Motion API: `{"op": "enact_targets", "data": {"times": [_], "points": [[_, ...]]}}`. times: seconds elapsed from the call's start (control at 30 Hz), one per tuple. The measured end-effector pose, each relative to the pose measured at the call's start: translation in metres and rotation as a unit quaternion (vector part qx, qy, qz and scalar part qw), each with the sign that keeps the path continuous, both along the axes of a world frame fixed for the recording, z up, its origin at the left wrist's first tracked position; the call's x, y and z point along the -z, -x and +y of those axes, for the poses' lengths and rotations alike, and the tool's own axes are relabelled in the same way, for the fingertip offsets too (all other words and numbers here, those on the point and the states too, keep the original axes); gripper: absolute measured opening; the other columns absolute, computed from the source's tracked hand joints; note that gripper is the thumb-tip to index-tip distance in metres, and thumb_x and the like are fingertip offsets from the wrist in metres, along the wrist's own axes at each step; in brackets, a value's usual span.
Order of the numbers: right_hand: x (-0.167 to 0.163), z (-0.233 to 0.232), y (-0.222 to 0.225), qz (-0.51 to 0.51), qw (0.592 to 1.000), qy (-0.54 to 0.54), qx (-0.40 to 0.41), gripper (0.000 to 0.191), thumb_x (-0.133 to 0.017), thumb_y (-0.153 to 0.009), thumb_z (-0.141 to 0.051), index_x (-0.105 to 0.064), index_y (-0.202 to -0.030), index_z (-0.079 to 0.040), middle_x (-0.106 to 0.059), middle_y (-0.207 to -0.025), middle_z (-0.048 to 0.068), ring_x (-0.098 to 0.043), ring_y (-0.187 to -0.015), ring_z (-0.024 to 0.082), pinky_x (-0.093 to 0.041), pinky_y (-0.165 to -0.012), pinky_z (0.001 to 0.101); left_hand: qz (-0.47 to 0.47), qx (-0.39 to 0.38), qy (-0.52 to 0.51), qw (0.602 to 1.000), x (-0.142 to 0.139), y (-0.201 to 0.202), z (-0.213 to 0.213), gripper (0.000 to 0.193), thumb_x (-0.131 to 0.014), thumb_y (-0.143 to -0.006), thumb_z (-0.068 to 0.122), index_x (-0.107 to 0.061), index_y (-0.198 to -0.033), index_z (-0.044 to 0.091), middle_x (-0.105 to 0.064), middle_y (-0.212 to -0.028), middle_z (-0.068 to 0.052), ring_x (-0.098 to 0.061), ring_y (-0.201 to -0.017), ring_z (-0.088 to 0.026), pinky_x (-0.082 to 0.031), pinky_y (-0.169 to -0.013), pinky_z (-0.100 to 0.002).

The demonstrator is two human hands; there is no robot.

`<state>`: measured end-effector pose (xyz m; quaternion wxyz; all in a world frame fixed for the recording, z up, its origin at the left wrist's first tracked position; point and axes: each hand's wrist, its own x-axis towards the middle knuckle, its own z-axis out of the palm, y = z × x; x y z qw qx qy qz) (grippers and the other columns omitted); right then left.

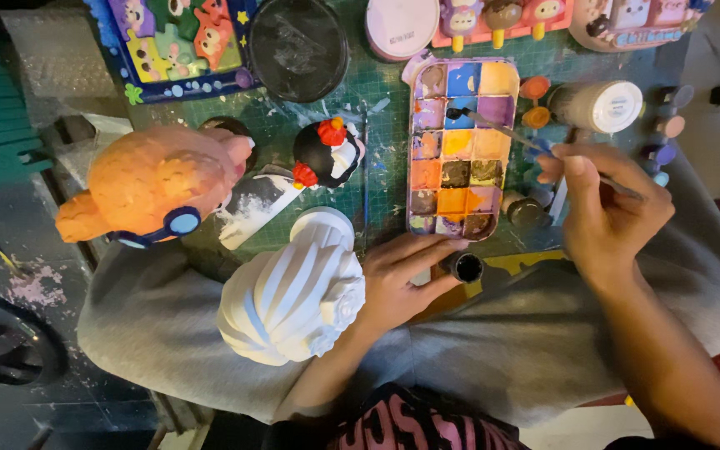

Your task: The person sits on the floor and paints a white shell-shaped plaster figurine with black paint using a small brush. They dip the brush in a cup of water, load it with black paint from a palette and bottle, and paint details onto the figurine, turning it as they work.

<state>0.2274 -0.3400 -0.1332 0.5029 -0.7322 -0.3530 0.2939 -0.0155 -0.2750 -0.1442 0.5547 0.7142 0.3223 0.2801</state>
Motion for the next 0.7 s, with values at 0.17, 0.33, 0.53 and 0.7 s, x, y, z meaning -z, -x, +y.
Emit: {"op": "enact_targets", "data": {"times": [0.17,0.33,0.53,0.7], "points": [[0.007,0.007,0.0,0.043,0.998,0.028,0.022,0.028,-0.06,-0.12,-0.014,-0.069,-0.124,0.012,-0.075,-0.106,0.017,-0.071,-0.088,0.019,-0.06,-0.086,0.0313,-0.006,-0.014,-0.006,1.0,0.002,-0.002,-0.003,0.039,-0.088,-0.081,0.013,-0.074,-0.118,0.009,-0.075,-0.115,-0.005,-0.075,-0.098,-0.023,-0.06,-0.087,-0.033],[0.013,0.017,-0.001,0.117,0.991,0.026,0.056,0.031,-0.06,-0.117,-0.017,-0.067,-0.121,0.013,-0.073,-0.109,0.017,-0.073,-0.094,0.02,-0.062,-0.086,0.0349,-0.002,-0.012,-0.014,1.0,0.005,0.0,-0.005,0.042,-0.087,-0.079,0.013,-0.074,-0.119,0.009,-0.074,-0.115,-0.006,-0.074,-0.1,-0.024,-0.06,-0.088,-0.034],[0.013,0.021,0.001,0.1,0.993,0.036,0.058,0.028,-0.061,-0.116,-0.016,-0.069,-0.12,0.011,-0.074,-0.108,0.017,-0.073,-0.091,0.018,-0.063,-0.081,0.0334,0.009,-0.011,-0.007,1.0,0.005,-0.001,-0.007,0.041,-0.087,-0.081,0.012,-0.074,-0.12,0.01,-0.075,-0.115,-0.006,-0.075,-0.101,-0.023,-0.06,-0.089,-0.034],[0.009,0.014,0.007,0.015,0.999,0.037,0.027,0.021,-0.065,-0.117,-0.011,-0.072,-0.119,0.009,-0.075,-0.108,0.014,-0.07,-0.089,0.014,-0.059,-0.084,0.0289,0.001,-0.008,0.0,1.0,0.007,-0.001,-0.006,0.042,-0.088,-0.08,0.013,-0.073,-0.12,0.009,-0.074,-0.115,-0.007,-0.075,-0.101,-0.024,-0.06,-0.09,-0.034]]}}
